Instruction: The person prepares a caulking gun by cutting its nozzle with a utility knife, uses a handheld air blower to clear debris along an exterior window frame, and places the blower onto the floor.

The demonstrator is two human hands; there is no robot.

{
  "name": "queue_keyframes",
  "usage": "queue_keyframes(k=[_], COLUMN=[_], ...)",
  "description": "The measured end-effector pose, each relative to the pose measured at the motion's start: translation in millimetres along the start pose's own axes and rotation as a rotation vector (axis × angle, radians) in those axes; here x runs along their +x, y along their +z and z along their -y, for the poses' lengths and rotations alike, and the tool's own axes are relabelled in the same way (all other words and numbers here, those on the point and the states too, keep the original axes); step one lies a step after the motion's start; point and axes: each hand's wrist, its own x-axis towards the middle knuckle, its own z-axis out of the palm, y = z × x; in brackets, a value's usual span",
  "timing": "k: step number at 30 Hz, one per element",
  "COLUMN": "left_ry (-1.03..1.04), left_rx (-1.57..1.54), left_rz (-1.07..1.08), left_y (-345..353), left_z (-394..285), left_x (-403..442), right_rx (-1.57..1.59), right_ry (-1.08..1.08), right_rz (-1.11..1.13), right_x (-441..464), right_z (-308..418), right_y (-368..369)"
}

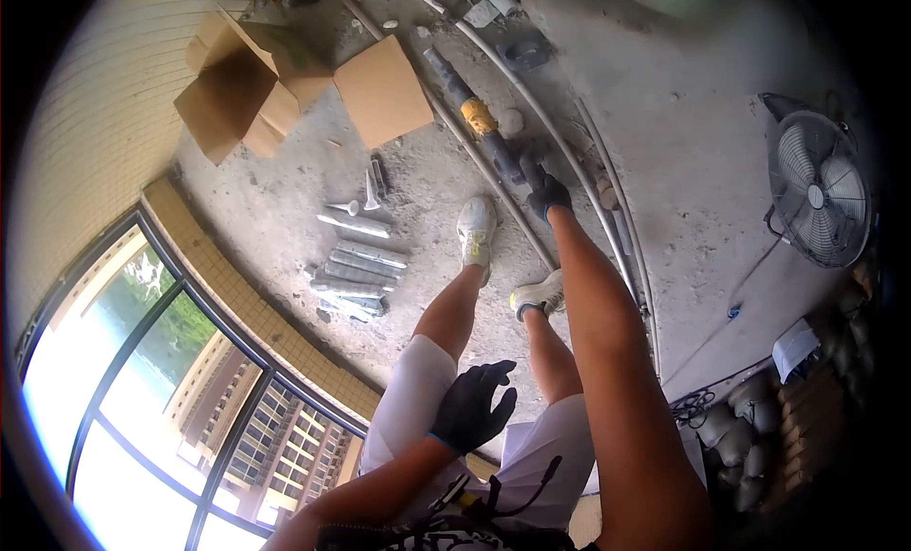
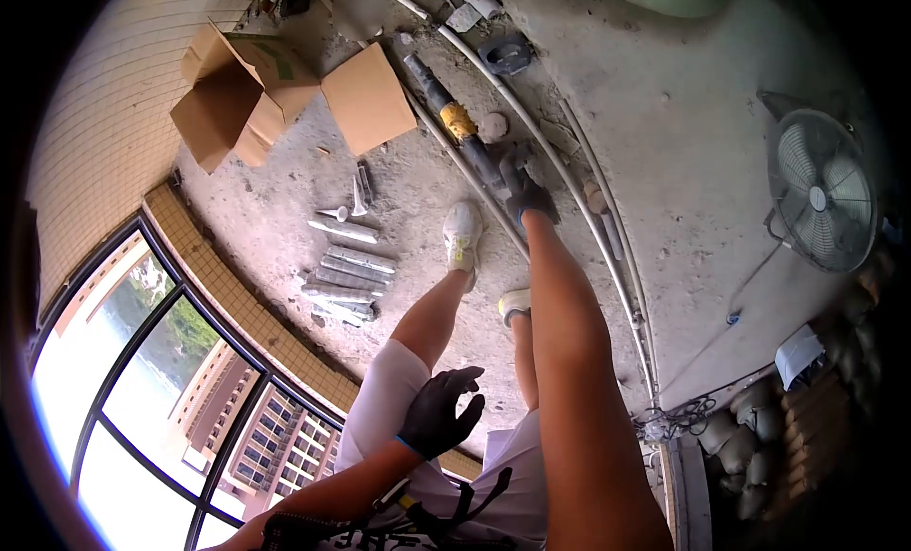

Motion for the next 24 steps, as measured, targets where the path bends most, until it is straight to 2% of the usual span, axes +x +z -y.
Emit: queue_keyframes(k=[2, 4, 6, 7, 8, 9, 10, 11, 12, 13, 14, 15, 16, 17, 18, 19, 21, 22, 23, 24], left_ry=[-0.023, 0.021, 0.034, 0.023, 0.033, 0.049, 0.079, 0.074, 0.190, 0.173, 0.133, 0.107, 0.251, 0.300, 0.092, -0.014, -0.267, -0.168, -0.230, -0.258], left_rx=[0.020, 0.035, 0.037, 0.045, 0.045, 0.035, -0.005, 0.015, 0.083, 0.064, 0.046, 0.031, 0.044, 0.108, 0.002, -0.204, -0.202, -0.284, -0.276, -0.277], left_rz=[0.013, -0.011, -0.028, -0.029, -0.020, -0.047, -0.050, -0.014, -0.032, 0.012, 0.019, 0.006, -0.044, -0.068, -0.028, -0.024, -0.050, -0.128, -0.106, -0.141], left_y=[2, 7, 16, 18, 21, 28, 35, 33, 32, 22, 11, -3, -16, -31, -49, -71, -110, -124, -148, -166], left_z=[-2, -6, -6, -9, -11, -5, 6, 9, 20, 13, 0, -7, -10, -9, 12, 31, -5, -17, 18, 39], left_x=[-1, -2, -4, -7, -6, -8, -9, -10, -10, -10, -11, -14, -12, -9, 1, 4, 5, -13, 5, 11], right_rx=[0.066, 0.034, 0.192, 0.403, 0.424, 0.329, 0.471, 0.451, 0.484, 0.599, 0.632, 0.619, 0.601, 0.650, 0.706, 0.632, 0.538, 0.515, 0.490, 0.526], right_ry=[0.079, -0.036, -0.082, -0.169, -0.331, 0.019, -0.013, 0.020, 0.038, 0.161, 0.131, 0.149, 0.159, 0.218, 0.277, 0.290, 0.241, 0.211, 0.135, 0.165], right_rz=[0.004, -0.067, -0.250, -0.332, -0.516, -0.248, -0.289, -0.275, -0.338, -0.252, -0.376, -0.393, -0.406, -0.364, -0.319, -0.317, -0.341, -0.375, -0.441, -0.500], right_x=[-5, -18, -39, -64, -86, -119, -139, -173, -195, -239, -256, -277, -296, -327, -358, -383, -428, -428, -435, -445], right_z=[1, -9, -24, -31, -38, -37, -56, -65, -81, -81, -100, -116, -130, -137, -144, -150, -164, -179, -191, -201], right_y=[0, -2, 6, 6, 11, -1, 12, 14, 34, 19, 45, 61, 62, 49, 38, 26, 6, 20, 27, 27])
